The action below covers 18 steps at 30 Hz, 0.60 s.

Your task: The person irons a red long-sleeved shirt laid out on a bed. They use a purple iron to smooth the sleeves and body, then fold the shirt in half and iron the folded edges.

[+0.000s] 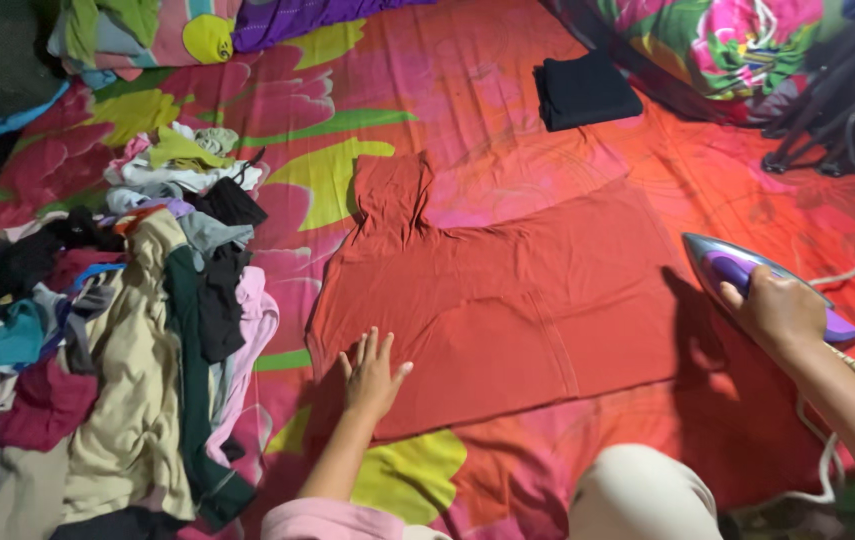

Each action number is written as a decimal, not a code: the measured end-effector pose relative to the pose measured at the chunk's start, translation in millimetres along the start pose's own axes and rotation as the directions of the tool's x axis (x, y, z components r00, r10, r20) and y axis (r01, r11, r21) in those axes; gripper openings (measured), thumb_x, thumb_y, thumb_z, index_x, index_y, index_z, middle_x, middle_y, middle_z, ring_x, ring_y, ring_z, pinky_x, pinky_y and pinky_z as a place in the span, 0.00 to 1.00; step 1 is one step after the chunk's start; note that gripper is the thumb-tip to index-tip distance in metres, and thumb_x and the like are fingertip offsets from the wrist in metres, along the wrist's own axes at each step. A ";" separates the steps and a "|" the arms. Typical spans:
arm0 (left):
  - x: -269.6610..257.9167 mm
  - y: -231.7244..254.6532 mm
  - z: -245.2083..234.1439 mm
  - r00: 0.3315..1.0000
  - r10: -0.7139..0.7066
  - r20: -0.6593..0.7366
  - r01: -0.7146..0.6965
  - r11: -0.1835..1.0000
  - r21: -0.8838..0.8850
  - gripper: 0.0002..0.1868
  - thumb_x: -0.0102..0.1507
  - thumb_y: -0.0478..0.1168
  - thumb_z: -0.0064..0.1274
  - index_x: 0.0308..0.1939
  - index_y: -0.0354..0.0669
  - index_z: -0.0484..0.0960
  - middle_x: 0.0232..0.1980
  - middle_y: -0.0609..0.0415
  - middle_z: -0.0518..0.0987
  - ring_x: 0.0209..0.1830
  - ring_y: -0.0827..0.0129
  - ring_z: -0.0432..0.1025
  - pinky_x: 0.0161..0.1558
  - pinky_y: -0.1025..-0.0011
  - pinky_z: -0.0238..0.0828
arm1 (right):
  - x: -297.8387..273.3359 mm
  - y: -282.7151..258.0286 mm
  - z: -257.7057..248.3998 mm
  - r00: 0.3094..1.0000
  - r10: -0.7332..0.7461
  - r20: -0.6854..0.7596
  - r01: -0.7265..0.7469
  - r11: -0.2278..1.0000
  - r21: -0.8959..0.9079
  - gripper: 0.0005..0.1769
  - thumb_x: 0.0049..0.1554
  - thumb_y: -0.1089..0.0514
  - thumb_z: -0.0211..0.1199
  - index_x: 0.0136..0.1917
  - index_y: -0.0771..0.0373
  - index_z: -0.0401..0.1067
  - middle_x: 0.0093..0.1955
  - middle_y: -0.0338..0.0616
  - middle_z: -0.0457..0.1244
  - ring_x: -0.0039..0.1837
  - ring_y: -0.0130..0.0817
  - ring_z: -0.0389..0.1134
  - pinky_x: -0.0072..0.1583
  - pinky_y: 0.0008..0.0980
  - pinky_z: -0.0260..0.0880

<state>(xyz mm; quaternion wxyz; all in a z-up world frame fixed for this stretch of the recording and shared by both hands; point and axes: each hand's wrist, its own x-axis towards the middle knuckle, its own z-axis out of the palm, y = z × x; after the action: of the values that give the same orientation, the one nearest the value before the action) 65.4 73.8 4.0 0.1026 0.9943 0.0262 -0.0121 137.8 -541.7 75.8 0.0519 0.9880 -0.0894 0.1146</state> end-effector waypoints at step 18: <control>148.9 -103.4 5.3 0.916 -0.161 -0.369 0.143 0.987 -0.076 0.36 0.65 0.61 0.51 0.70 0.44 0.68 0.71 0.43 0.68 0.71 0.46 0.61 0.69 0.42 0.56 | 121.0 -27.9 97.7 1.000 -0.009 0.015 0.009 0.999 -0.040 0.24 0.66 0.39 0.60 0.55 0.65 0.72 0.41 0.57 0.66 0.44 0.50 0.70 0.47 0.44 0.70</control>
<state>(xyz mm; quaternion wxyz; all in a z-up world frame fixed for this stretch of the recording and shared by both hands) 208.4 181.1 -26.5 0.1182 0.9706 0.1226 0.1699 280.2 -546.3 7.4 0.0717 0.9880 -0.0875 0.1053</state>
